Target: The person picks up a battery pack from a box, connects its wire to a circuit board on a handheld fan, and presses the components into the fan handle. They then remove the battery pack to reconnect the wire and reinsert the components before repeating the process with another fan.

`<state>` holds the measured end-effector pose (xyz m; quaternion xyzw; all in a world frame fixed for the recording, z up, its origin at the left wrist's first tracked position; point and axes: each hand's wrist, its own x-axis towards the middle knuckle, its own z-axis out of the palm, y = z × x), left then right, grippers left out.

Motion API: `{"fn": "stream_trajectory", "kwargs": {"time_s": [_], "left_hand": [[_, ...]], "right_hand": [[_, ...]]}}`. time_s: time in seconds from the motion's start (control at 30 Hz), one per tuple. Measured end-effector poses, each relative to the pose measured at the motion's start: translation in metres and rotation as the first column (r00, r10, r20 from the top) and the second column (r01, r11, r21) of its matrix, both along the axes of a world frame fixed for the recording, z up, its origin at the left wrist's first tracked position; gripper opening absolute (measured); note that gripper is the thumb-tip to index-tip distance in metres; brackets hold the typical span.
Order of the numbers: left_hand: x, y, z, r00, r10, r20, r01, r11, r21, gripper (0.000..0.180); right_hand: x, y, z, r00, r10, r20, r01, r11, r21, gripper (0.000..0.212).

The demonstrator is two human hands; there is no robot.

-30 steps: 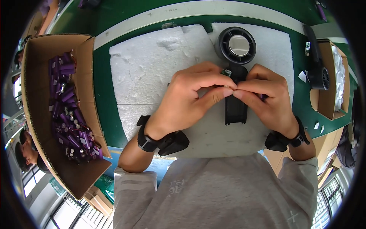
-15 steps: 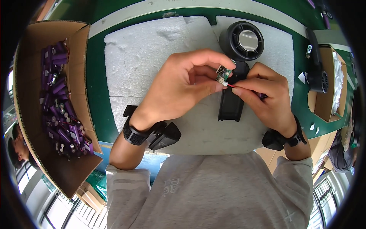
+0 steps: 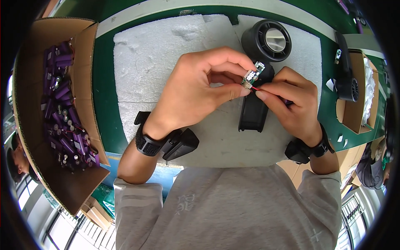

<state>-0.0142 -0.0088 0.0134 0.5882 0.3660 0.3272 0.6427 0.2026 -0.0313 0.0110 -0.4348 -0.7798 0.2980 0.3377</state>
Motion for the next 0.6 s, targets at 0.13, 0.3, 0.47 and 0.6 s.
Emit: {"fn": "stream_trajectory", "kwargs": {"time_s": [0.13, 0.3, 0.47, 0.6], "left_hand": [[0.004, -0.003, -0.003, 0.998, 0.056, 0.026, -0.057, 0.998, 0.010, 0.035], [0.006, -0.005, -0.007, 0.996, 0.032, -0.082, -0.008, 0.961, 0.276, 0.038], [0.009, -0.009, -0.006, 0.982, 0.084, -0.168, -0.024, 0.944, 0.328, 0.038], [0.010, -0.009, -0.009, 0.989, 0.116, -0.096, -0.094, 0.974, 0.208, 0.037]], "right_hand": [[0.005, 0.001, -0.004, 0.999, 0.032, 0.034, -0.035, 0.996, 0.083, 0.014], [-0.004, -0.006, -0.003, 0.987, -0.124, -0.103, 0.125, 0.992, 0.009, 0.029], [-0.005, 0.000, -0.001, 0.999, -0.048, 0.022, 0.043, 0.982, 0.183, 0.039], [-0.007, -0.002, -0.005, 0.989, -0.143, -0.043, 0.148, 0.977, 0.155, 0.038]]}}
